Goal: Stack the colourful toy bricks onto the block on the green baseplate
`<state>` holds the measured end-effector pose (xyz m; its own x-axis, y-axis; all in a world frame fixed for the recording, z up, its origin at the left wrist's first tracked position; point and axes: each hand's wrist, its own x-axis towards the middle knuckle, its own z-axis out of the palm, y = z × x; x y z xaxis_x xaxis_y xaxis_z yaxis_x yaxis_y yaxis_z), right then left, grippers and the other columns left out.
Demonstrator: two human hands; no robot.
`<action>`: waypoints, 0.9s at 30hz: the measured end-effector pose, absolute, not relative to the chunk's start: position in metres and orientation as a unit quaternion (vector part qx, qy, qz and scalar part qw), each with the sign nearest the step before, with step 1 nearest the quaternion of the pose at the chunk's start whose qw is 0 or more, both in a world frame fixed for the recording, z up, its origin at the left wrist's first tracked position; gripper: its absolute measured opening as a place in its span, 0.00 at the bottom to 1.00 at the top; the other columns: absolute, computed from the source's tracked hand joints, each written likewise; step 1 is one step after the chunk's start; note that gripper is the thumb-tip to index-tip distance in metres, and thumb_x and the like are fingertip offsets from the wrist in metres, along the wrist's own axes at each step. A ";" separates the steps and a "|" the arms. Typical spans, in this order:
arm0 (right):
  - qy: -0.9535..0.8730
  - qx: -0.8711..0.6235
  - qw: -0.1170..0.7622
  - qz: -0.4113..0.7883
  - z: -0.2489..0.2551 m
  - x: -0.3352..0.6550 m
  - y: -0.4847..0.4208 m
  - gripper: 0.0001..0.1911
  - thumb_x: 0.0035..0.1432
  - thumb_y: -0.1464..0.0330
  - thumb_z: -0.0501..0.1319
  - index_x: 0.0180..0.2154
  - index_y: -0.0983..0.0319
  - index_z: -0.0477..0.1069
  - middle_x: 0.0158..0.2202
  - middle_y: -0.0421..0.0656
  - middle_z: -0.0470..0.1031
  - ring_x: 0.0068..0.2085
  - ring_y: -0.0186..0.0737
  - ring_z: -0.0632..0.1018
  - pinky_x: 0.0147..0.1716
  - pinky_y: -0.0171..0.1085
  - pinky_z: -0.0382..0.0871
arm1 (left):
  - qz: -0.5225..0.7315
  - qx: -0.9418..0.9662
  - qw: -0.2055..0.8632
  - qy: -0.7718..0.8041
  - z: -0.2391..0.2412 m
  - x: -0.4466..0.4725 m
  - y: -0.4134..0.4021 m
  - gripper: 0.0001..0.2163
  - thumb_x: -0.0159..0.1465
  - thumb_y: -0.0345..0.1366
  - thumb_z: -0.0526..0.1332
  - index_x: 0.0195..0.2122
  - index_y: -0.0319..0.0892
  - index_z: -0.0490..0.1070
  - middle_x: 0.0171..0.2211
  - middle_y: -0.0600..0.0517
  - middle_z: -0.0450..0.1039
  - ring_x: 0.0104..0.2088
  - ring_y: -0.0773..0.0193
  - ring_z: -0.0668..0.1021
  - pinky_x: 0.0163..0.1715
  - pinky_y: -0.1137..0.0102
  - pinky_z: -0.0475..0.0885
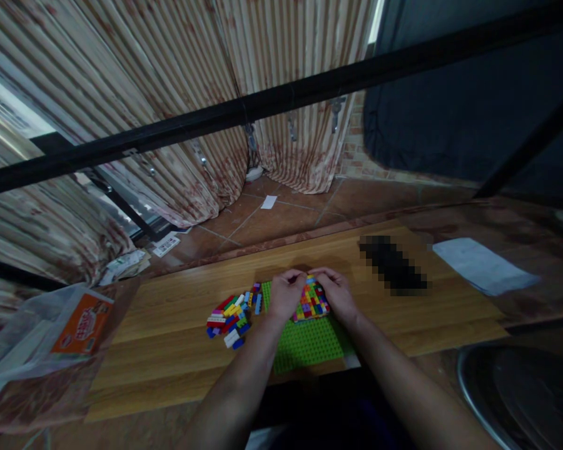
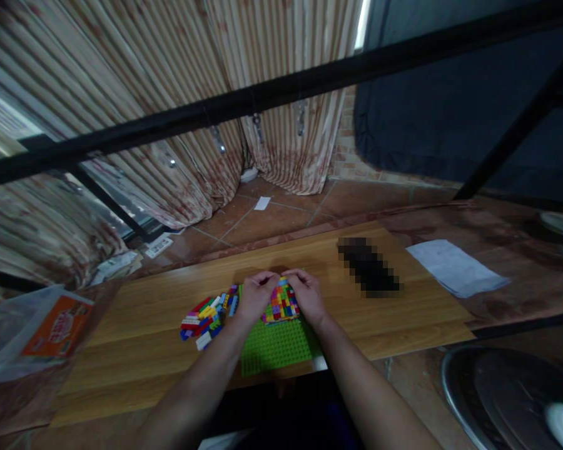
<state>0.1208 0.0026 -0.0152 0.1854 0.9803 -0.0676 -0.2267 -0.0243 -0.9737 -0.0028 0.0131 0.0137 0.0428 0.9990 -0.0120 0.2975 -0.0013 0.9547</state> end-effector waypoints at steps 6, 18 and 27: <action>-0.385 -0.506 0.587 0.501 -0.012 0.120 0.001 0.10 0.45 0.60 0.61 0.26 0.58 0.77 0.25 0.39 0.76 0.27 0.38 0.73 0.28 0.35 0.65 | 0.419 0.567 0.442 0.554 0.014 -0.003 0.012 0.07 0.55 0.35 0.58 0.26 0.41 0.76 0.25 0.56 0.76 0.27 0.67 0.74 0.30 0.74 0.69; -0.397 -0.486 0.586 0.512 -0.014 0.117 -0.002 0.18 0.51 0.52 0.61 0.32 0.59 0.78 0.30 0.41 0.79 0.32 0.40 0.75 0.34 0.37 0.67 | 0.492 0.480 0.505 0.522 0.000 -0.003 0.004 0.15 0.60 0.46 0.55 0.35 0.41 0.74 0.34 0.51 0.77 0.34 0.65 0.77 0.36 0.72 0.72; -0.412 -0.480 0.580 0.514 -0.017 0.117 0.001 0.14 0.47 0.55 0.64 0.30 0.59 0.77 0.28 0.39 0.77 0.30 0.38 0.74 0.32 0.36 0.66 | 0.488 0.468 0.517 0.524 0.001 0.001 0.005 0.09 0.53 0.41 0.63 0.29 0.40 0.75 0.25 0.54 0.75 0.25 0.69 0.74 0.29 0.74 0.70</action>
<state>0.1166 0.0007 -0.0172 0.1335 0.9909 -0.0160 -0.2001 0.0112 -0.9797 0.0006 0.0047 0.0012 -0.0264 0.9959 -0.0860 -0.0141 0.0857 0.9962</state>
